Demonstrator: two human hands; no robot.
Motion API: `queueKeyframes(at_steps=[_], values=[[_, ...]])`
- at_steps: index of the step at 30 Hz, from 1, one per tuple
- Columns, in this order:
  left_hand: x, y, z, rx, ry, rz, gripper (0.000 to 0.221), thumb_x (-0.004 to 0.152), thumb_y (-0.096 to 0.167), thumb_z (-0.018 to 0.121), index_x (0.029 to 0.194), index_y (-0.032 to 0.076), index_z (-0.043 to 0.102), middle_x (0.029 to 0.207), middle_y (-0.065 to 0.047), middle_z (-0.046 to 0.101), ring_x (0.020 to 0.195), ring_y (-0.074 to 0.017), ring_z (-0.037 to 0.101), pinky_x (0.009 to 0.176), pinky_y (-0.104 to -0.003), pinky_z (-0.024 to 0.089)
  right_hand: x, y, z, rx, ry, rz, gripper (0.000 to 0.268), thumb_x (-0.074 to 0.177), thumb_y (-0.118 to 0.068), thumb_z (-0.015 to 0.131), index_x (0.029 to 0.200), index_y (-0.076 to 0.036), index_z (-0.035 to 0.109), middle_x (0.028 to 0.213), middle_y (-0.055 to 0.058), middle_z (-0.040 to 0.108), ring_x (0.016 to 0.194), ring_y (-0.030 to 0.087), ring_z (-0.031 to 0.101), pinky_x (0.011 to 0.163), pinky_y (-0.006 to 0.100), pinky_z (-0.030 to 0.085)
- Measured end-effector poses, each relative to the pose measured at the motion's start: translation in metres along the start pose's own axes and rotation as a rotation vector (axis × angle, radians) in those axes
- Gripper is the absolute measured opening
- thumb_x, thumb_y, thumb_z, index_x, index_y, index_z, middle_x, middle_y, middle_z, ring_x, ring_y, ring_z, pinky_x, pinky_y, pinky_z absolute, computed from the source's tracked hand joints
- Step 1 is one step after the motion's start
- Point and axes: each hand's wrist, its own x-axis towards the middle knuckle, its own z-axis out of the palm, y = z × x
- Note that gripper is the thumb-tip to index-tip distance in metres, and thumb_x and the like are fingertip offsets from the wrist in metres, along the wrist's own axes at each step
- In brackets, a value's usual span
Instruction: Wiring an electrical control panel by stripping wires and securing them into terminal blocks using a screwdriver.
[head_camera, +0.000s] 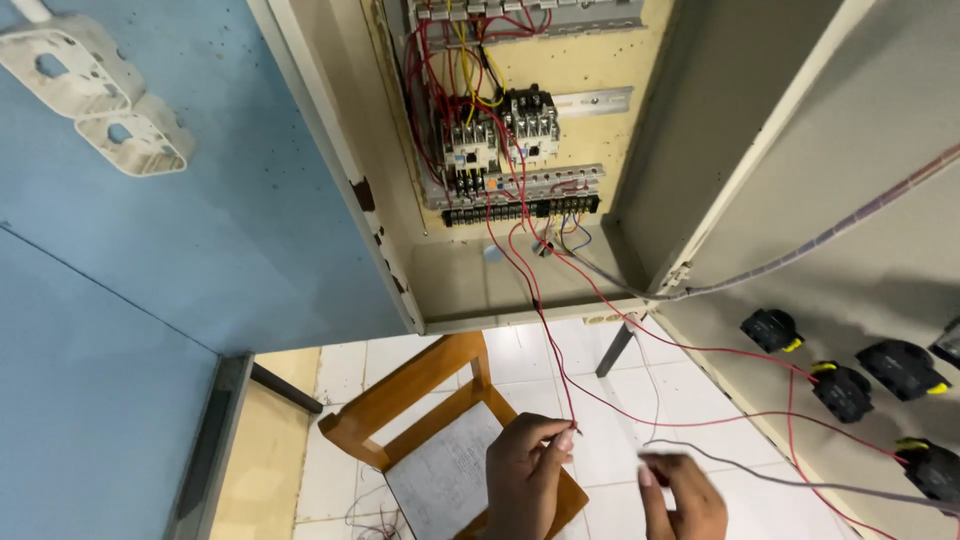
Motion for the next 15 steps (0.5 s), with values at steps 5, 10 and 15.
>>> queueKeyframes(at_steps=[5,10,15], values=[[-0.003,0.003,0.014,0.104,0.013,0.022,0.024,0.09,0.025,0.065,0.097,0.01,0.083,0.081,-0.002,0.077,0.065,-0.014,0.071,0.054,-0.028,0.054,0.038,-0.01,0.002,-0.15,-0.055,-0.552,0.037,0.089,-0.033,0.073,0.118,-0.011,0.067,0.1,0.002,0.072,0.072,0.012,0.069,0.067,0.027,0.055],[-0.005,0.001,0.018,0.126,-0.02,0.108,0.022,0.091,0.017,0.063,0.103,0.009,0.08,0.087,-0.005,0.077,0.071,-0.018,0.072,0.06,-0.031,0.057,0.053,-0.021,0.001,-0.143,-0.046,-0.693,0.023,0.093,-0.028,0.07,0.106,-0.009,0.07,0.099,0.005,0.073,0.062,0.014,0.066,0.063,0.028,0.055],[0.004,0.023,0.018,-0.194,-0.142,-0.503,0.037,0.09,0.034,0.069,0.108,0.004,0.08,0.084,-0.006,0.08,0.067,-0.0129,0.072,0.052,-0.023,0.052,0.057,-0.016,0.002,-0.024,-0.111,-0.793,0.009,0.093,-0.008,0.066,0.092,0.0,0.067,0.088,0.01,0.072,0.072,0.023,0.069,0.069,0.031,0.059]])
